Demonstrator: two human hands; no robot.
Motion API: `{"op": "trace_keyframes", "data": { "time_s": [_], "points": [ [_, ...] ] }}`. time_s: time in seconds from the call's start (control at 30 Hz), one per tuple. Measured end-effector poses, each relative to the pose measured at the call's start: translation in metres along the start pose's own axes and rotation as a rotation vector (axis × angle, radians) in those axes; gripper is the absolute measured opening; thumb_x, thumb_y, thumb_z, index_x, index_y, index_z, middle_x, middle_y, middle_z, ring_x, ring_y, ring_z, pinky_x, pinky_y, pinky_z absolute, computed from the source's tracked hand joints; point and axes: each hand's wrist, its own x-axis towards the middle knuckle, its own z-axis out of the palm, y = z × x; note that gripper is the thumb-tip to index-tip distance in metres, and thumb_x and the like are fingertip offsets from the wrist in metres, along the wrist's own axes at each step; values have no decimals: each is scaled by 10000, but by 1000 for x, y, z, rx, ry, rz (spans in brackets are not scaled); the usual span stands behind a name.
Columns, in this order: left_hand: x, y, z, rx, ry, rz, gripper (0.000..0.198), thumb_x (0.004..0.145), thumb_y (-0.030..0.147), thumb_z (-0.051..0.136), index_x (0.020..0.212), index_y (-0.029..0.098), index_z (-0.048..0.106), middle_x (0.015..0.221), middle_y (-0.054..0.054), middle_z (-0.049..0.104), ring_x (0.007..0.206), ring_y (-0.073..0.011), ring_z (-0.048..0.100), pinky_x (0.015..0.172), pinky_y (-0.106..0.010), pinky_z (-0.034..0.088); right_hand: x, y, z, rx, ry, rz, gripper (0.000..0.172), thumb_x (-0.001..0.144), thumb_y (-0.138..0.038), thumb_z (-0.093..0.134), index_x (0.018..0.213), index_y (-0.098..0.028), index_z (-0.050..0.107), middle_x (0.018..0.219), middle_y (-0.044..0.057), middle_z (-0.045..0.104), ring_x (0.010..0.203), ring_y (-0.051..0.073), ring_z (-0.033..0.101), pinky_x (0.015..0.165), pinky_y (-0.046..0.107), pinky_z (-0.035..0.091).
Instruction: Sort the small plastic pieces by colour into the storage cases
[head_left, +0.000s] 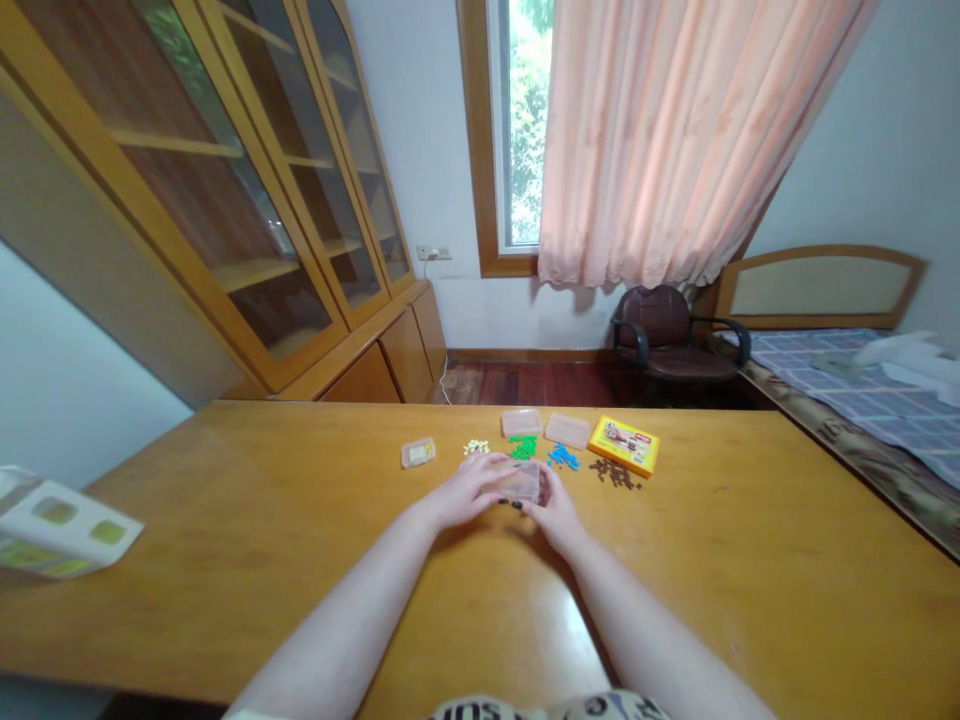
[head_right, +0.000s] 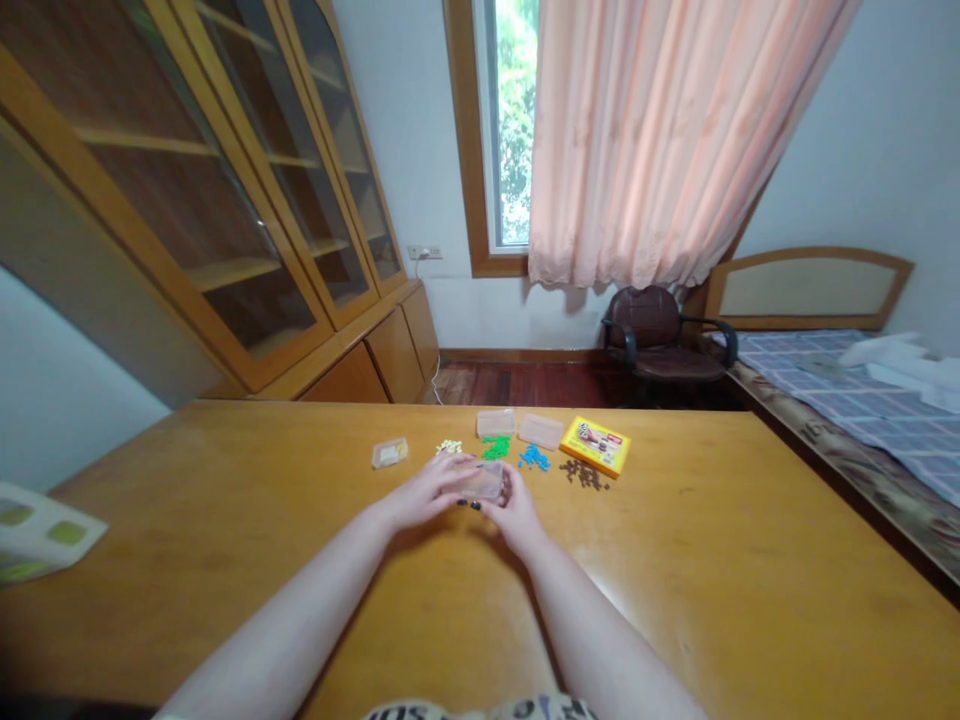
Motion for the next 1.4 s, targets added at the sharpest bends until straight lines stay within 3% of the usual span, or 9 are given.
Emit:
{"op": "trace_keyframes", "data": {
  "time_s": [0.07,0.13,0.23,0.37,0.5,0.67,0.93,1.13,1.4],
  "points": [
    [-2,-5,15,-219,110,-54,457,751,364,676,1199,306,602,1320,-70,519,1273,-254,413,1107,-449,269,-1,-2,1,-25,12,-8,583,592,-350,782,1095,-245,505,1151,102,610,1052,271,591,878,423,484],
    [-4,-10,37,-572,387,-107,619,708,454,705,1276,283,529,1384,-90,461,1309,-262,379,1106,-430,284,-2,-3,1,-41,33,-30,592,600,-376,780,1100,-245,493,1153,104,607,1065,274,585,898,426,475],
    [-2,-13,72,-1107,612,-163,692,706,535,683,1302,246,480,1382,-119,468,1283,-254,429,1087,-416,325,-2,-1,0,-77,40,-77,585,619,-385,773,1107,-239,486,1161,102,597,1080,265,572,935,423,448],
    [8,-11,92,-1424,776,-334,539,753,573,614,1122,180,588,1253,-135,583,1210,-247,514,1040,-411,394,-3,6,2,-151,67,-69,554,624,-411,769,1069,-228,494,1102,91,612,1033,256,581,905,413,454],
    [19,-6,102,-1583,855,-514,641,820,708,329,986,164,624,1091,-139,664,1059,-261,618,952,-458,467,-5,14,5,-188,163,-12,529,606,-413,770,1022,-226,504,1052,79,625,978,246,596,876,408,463],
    [22,-1,124,-1511,814,-345,553,773,646,522,1013,157,624,1076,-137,676,1046,-251,626,962,-409,463,-6,22,7,-196,196,-7,476,677,-414,720,1050,-212,502,1085,96,623,1000,241,596,887,409,462],
    [17,-14,123,-1372,969,-448,346,775,443,653,1006,193,590,1044,-97,692,1005,-182,648,958,-349,466,-11,5,-5,-629,217,-208,736,716,-410,682,1350,-191,379,1398,147,421,1238,298,449,1041,490,347],
    [10,-5,138,-1286,845,-448,333,781,455,640,982,190,624,1080,-114,683,1072,-231,616,1032,-402,398,-14,-7,-8,-815,187,-210,603,736,-428,658,1275,-196,517,1218,142,601,1101,333,563,983,501,394],
    [6,-3,145,-1145,835,-466,385,800,505,585,1018,193,646,1120,-119,667,1095,-249,600,1039,-408,381,-17,-11,-1,-792,215,-175,651,726,-430,655,1299,-172,487,1027,142,677,923,310,637,860,479,482]
  ]
}}
